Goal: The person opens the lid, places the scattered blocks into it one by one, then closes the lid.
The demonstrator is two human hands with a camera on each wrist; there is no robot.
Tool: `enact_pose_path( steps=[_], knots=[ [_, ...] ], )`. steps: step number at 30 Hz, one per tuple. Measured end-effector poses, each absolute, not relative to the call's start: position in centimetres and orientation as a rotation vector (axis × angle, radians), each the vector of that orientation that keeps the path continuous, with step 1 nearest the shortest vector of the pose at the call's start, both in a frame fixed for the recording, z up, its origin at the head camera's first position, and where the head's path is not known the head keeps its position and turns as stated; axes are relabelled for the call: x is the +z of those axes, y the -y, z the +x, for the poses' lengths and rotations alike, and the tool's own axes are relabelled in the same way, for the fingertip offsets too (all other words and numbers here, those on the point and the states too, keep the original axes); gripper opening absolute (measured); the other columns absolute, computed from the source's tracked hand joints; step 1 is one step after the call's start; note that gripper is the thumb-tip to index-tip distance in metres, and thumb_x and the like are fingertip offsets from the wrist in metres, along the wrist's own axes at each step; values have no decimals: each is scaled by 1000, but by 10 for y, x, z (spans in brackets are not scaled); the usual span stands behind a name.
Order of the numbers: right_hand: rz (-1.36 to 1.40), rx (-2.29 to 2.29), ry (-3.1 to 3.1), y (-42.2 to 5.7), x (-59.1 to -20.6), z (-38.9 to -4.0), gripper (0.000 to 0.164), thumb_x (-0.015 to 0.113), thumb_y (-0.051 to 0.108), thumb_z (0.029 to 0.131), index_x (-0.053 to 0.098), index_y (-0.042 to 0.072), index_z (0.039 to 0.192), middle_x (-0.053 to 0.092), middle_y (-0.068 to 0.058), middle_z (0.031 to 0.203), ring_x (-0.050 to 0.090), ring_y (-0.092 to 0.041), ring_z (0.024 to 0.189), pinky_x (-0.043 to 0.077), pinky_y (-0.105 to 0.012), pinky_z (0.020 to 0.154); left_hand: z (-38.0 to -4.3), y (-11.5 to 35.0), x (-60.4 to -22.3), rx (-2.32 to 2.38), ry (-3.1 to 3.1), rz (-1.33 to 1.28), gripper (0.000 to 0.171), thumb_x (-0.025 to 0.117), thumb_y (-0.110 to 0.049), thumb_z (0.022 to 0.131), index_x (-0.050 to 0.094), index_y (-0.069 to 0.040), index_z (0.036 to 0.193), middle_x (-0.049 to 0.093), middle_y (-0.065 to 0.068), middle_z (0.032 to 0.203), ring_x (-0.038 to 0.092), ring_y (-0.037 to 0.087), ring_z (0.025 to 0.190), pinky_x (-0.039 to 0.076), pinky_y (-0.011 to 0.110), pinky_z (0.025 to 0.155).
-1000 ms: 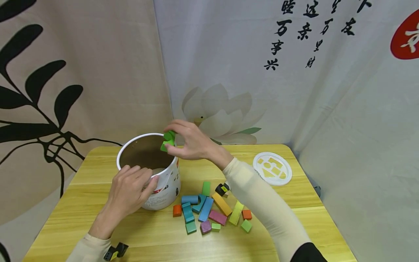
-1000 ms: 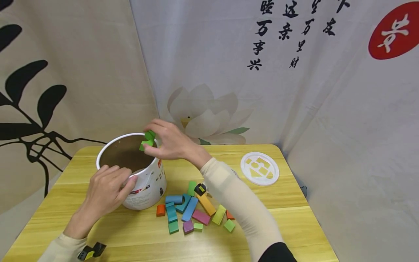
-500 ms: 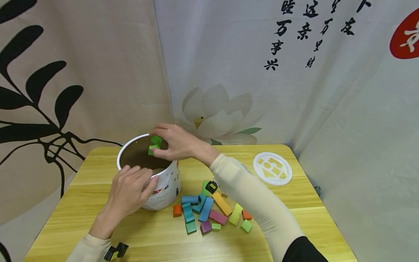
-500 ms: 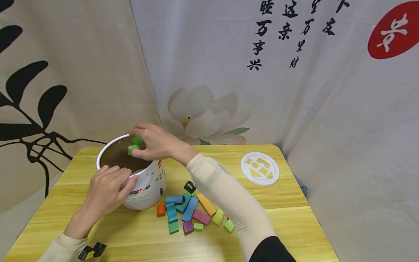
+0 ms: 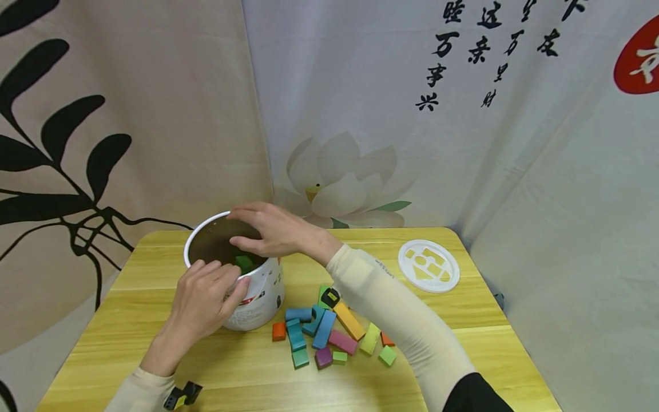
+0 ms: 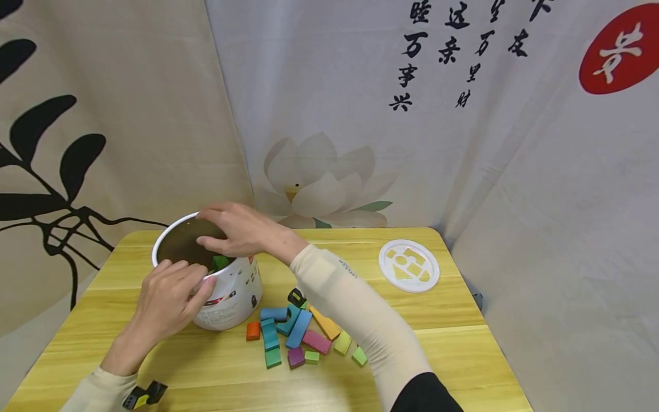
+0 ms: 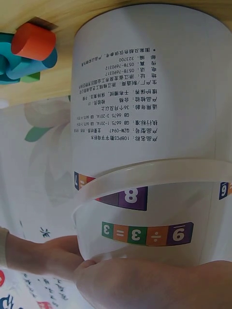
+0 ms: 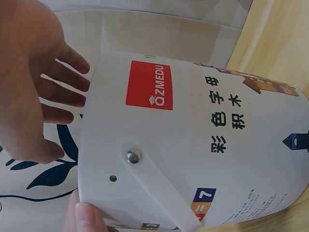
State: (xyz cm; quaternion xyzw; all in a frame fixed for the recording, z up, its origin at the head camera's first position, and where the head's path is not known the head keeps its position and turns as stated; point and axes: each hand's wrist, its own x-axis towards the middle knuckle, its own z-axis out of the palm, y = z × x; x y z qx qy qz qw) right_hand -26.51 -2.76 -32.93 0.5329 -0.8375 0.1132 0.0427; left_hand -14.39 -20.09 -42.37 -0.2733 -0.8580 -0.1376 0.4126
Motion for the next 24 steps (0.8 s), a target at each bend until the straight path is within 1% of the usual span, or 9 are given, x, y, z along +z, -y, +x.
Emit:
enact_pose_path(
  steps=[6, 10, 15, 20, 24],
  knots=[
    [1646, 274, 2541, 26, -332, -266, 66, 49, 57, 102, 51, 15, 153, 46, -5, 155, 38, -13, 141, 30, -29, 118, -144, 201, -423, -345, 2151, -687, 40, 46, -35, 100, 44, -15, 66, 43, -7, 53, 36, 14, 49, 23, 31, 53],
    [1637, 208, 2519, 25, -334, -267, 69, 47, 61, 101, 46, 19, 156, 43, -5, 158, 33, -15, 144, 26, -33, 120, -144, 201, -423, -351, 2152, -687, 39, 46, -34, 100, 44, -15, 66, 43, -7, 54, 36, 14, 50, 23, 31, 54],
    [1624, 171, 2532, 21, -337, -268, 74, 43, 66, 99, 38, 25, 160, 36, -5, 162, 26, -17, 148, 23, -39, 121, -144, 201, -424, -353, 2159, -688, 39, 46, -35, 100, 45, -16, 66, 42, -8, 53, 35, 14, 50, 23, 31, 54],
    [1612, 197, 2541, 13, -339, -268, 76, 40, 69, 99, 31, 28, 163, 29, -2, 165, 18, -16, 150, 19, -41, 122, -144, 201, -424, -348, 2167, -684, 39, 45, -35, 100, 45, -16, 66, 44, -7, 54, 35, 14, 50, 24, 31, 54],
    [1609, 238, 2528, 0, -341, -265, 77, 42, 68, 99, 30, 28, 163, 26, -2, 167, 14, -17, 151, 18, -44, 122, -144, 201, -423, -347, 2167, -683, 39, 46, -35, 100, 46, -16, 66, 46, -7, 54, 36, 13, 50, 24, 31, 53]
  ],
)
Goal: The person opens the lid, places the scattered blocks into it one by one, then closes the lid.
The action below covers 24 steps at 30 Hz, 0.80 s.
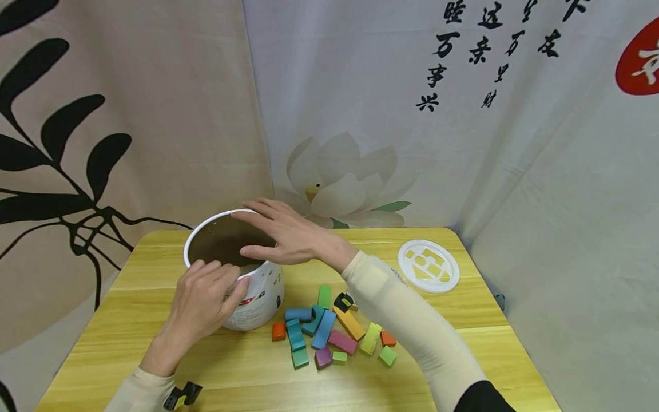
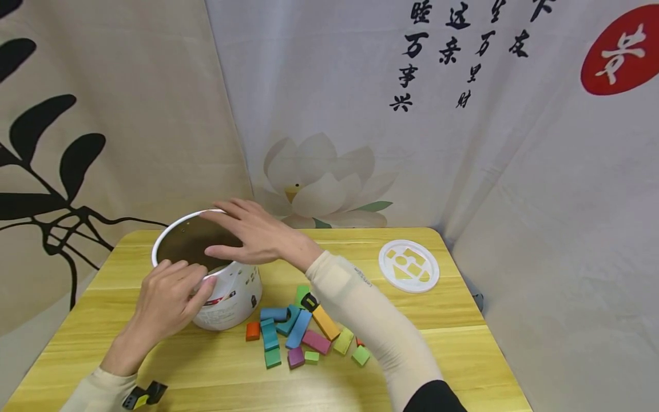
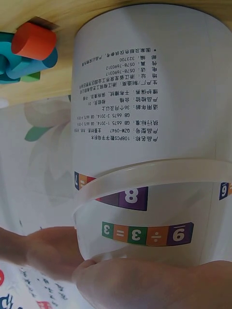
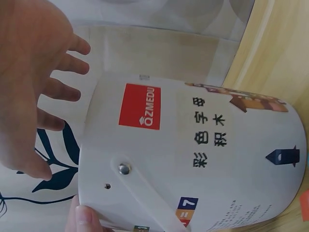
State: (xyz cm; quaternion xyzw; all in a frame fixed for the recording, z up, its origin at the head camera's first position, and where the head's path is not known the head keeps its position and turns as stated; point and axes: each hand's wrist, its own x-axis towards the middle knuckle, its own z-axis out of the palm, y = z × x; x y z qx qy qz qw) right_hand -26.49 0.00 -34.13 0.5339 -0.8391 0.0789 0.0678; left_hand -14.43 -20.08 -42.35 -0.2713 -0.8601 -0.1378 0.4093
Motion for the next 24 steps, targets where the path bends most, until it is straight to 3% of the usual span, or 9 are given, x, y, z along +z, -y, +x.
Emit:
enact_pose_path(
  steps=[7, 14, 24],
  knots=[
    [1594, 323, 2532, -33, -349, -260, 77, 45, 64, 100, 27, 27, 165, 20, -1, 169, 7, -18, 153, 17, -47, 123, -144, 201, -422, -344, 2174, -677, 39, 46, -37, 100, 47, -16, 67, 53, -6, 56, 38, 14, 51, 25, 31, 53],
    [1558, 432, 2471, -72, -363, -257, 77, 51, 60, 99, 33, 21, 163, 21, -2, 168, 9, -21, 153, 19, -53, 121, -144, 201, -424, -358, 2191, -672, 38, 47, -37, 99, 50, -16, 68, 61, -4, 61, 44, 15, 53, 28, 32, 55],
    [1522, 434, 2426, -118, -395, -252, 79, 56, 57, 97, 34, 17, 161, 24, -6, 167, 13, -25, 152, 22, -56, 119, -144, 200, -424, -363, 2187, -666, 36, 48, -35, 97, 48, -16, 67, 60, -4, 60, 44, 14, 52, 27, 31, 54]
  ],
)
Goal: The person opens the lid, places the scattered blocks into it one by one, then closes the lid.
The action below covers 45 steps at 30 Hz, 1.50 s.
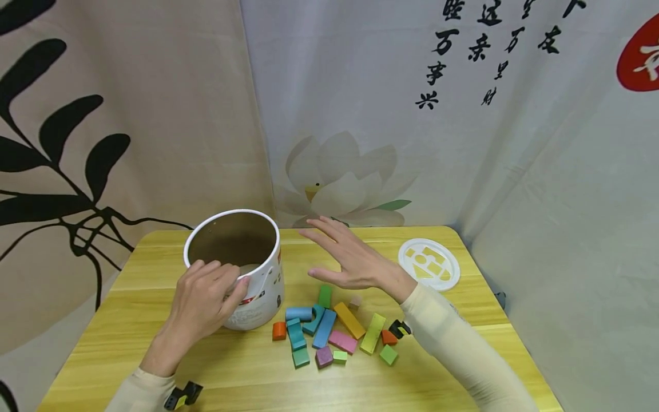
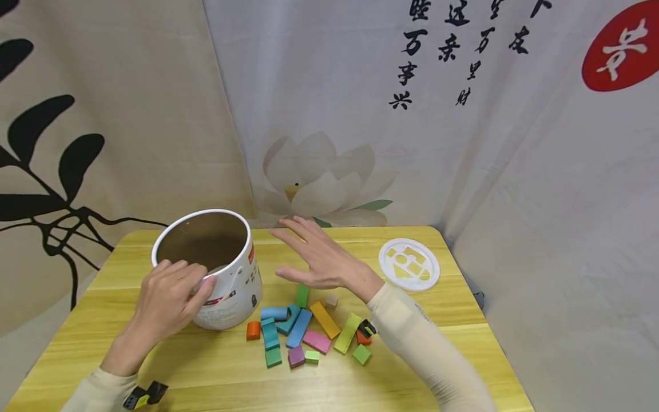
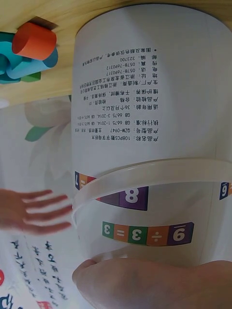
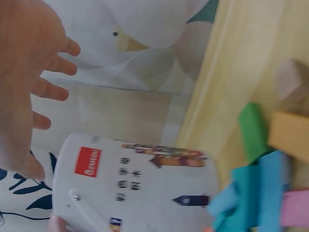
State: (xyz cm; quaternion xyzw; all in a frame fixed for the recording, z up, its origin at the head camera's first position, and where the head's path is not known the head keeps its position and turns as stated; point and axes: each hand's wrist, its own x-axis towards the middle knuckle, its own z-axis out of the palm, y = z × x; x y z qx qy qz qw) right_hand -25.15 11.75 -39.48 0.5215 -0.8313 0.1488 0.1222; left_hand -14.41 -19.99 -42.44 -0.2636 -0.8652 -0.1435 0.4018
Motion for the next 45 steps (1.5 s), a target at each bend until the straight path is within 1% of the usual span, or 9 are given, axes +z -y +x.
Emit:
enact_pose_path(
  steps=[5, 12, 17, 23, 27, 31, 36, 41, 45],
  knots=[
    [1511, 409, 2465, -139, -418, -246, 81, 56, 59, 96, 35, 16, 161, 26, -8, 166, 17, -29, 151, 25, -59, 117, -143, 199, -424, -367, 2187, -668, 36, 48, -36, 98, 48, -16, 67, 61, -4, 61, 44, 14, 53, 27, 31, 55],
    [1470, 339, 2594, -167, -453, -237, 82, 53, 65, 96, 33, 20, 163, 25, -7, 166, 14, -28, 152, 22, -58, 118, -143, 199, -424, -359, 2191, -669, 37, 47, -36, 98, 50, -15, 68, 64, -3, 63, 46, 15, 54, 29, 32, 55],
    [1477, 299, 2657, -182, -478, -230, 84, 52, 67, 96, 34, 19, 162, 26, -9, 166, 16, -32, 151, 24, -60, 117, -142, 200, -423, -357, 2184, -670, 37, 47, -36, 98, 50, -15, 68, 64, -3, 63, 46, 15, 54, 28, 32, 55],
    [1484, 275, 2724, -194, -500, -224, 80, 54, 63, 98, 38, 17, 161, 35, -16, 162, 24, -39, 148, 26, -59, 116, -142, 200, -424, -361, 2184, -673, 36, 48, -36, 98, 49, -15, 68, 63, -4, 62, 44, 14, 53, 28, 31, 55],
    [1489, 259, 2734, -198, -509, -223, 71, 58, 54, 100, 45, 13, 156, 43, -18, 156, 31, -40, 144, 29, -57, 116, -143, 200, -424, -356, 2186, -668, 35, 48, -35, 97, 50, -15, 69, 63, -4, 63, 45, 15, 54, 28, 31, 55],
    [1501, 256, 2730, -199, -514, -224, 59, 65, 42, 98, 56, 9, 146, 52, -17, 148, 41, -34, 139, 33, -53, 114, -143, 200, -425, -354, 2185, -665, 35, 48, -35, 97, 49, -15, 69, 60, -5, 60, 43, 14, 53, 28, 31, 55],
    [1508, 260, 2722, -198, -518, -225, 44, 70, 33, 96, 67, 9, 133, 60, -10, 136, 50, -24, 127, 42, -45, 109, -143, 200, -425, -355, 2182, -665, 36, 47, -35, 97, 47, -15, 68, 56, -6, 58, 41, 14, 53, 27, 31, 55],
    [1524, 257, 2685, -198, -521, -226, 32, 72, 26, 94, 72, 11, 122, 64, -5, 123, 57, -18, 112, 50, -38, 98, -144, 200, -425, -359, 2175, -665, 36, 48, -35, 97, 48, -15, 68, 56, -5, 58, 41, 14, 53, 27, 32, 55],
    [1534, 283, 2681, -198, -521, -226, 27, 73, 21, 93, 74, 12, 118, 65, -1, 115, 58, -12, 101, 53, -33, 89, -144, 199, -425, -360, 2172, -665, 35, 48, -35, 97, 48, -15, 68, 56, -5, 58, 42, 14, 53, 27, 32, 55]
  ],
)
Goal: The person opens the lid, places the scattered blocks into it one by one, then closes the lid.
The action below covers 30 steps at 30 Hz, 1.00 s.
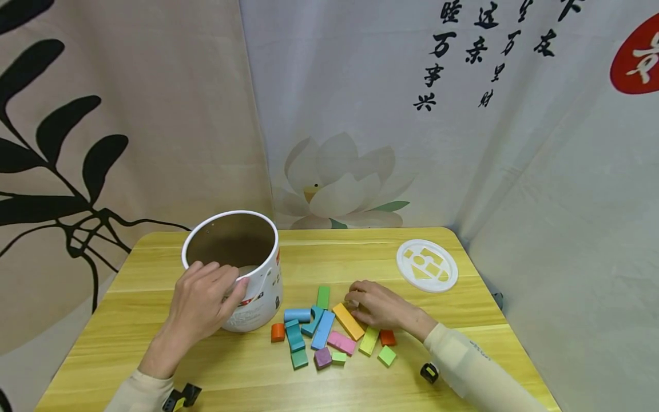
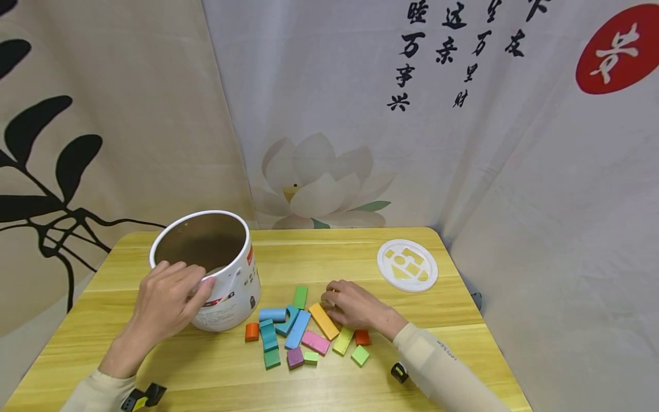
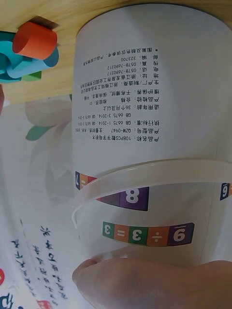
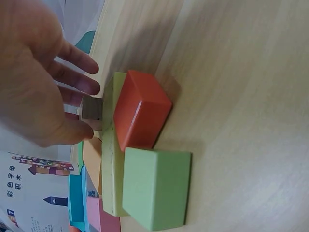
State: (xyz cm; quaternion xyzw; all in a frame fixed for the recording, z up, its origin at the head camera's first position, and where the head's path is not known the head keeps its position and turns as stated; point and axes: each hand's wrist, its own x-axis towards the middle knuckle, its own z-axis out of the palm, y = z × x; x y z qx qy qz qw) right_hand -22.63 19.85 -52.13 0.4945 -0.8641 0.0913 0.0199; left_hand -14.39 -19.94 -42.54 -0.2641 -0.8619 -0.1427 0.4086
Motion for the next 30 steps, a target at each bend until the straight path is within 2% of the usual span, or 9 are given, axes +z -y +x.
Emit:
enact_pose_path(
  steps=[6, 13, 21, 30],
  knots=[
    [1561, 385, 2683, -200, -523, -225, 19, 74, 16, 93, 73, 11, 112, 64, 0, 106, 58, -8, 90, 55, -26, 79, -143, 199, -425, -364, 2180, -664, 35, 48, -35, 97, 49, -15, 68, 57, -5, 58, 42, 14, 53, 27, 31, 55],
    [1567, 432, 2713, -201, -520, -224, 7, 69, 9, 95, 70, 13, 101, 63, 2, 99, 56, -7, 84, 51, -21, 72, -143, 199, -426, -366, 2186, -662, 35, 48, -36, 97, 50, -15, 68, 61, -4, 61, 43, 14, 53, 28, 32, 55],
    [1501, 448, 2652, -202, -504, -229, 17, 72, 11, 90, 74, 8, 107, 67, 1, 103, 60, -7, 88, 56, -23, 76, -144, 199, -426, -361, 2187, -664, 36, 48, -36, 97, 51, -15, 68, 60, -4, 60, 43, 14, 53, 28, 32, 55],
    [1440, 574, 2487, -194, -469, -235, 17, 68, 10, 87, 69, 9, 104, 64, 3, 99, 57, -3, 82, 56, -26, 74, -144, 199, -426, -357, 2188, -661, 36, 48, -36, 97, 51, -15, 68, 62, -4, 61, 44, 14, 54, 29, 32, 56]
  ],
)
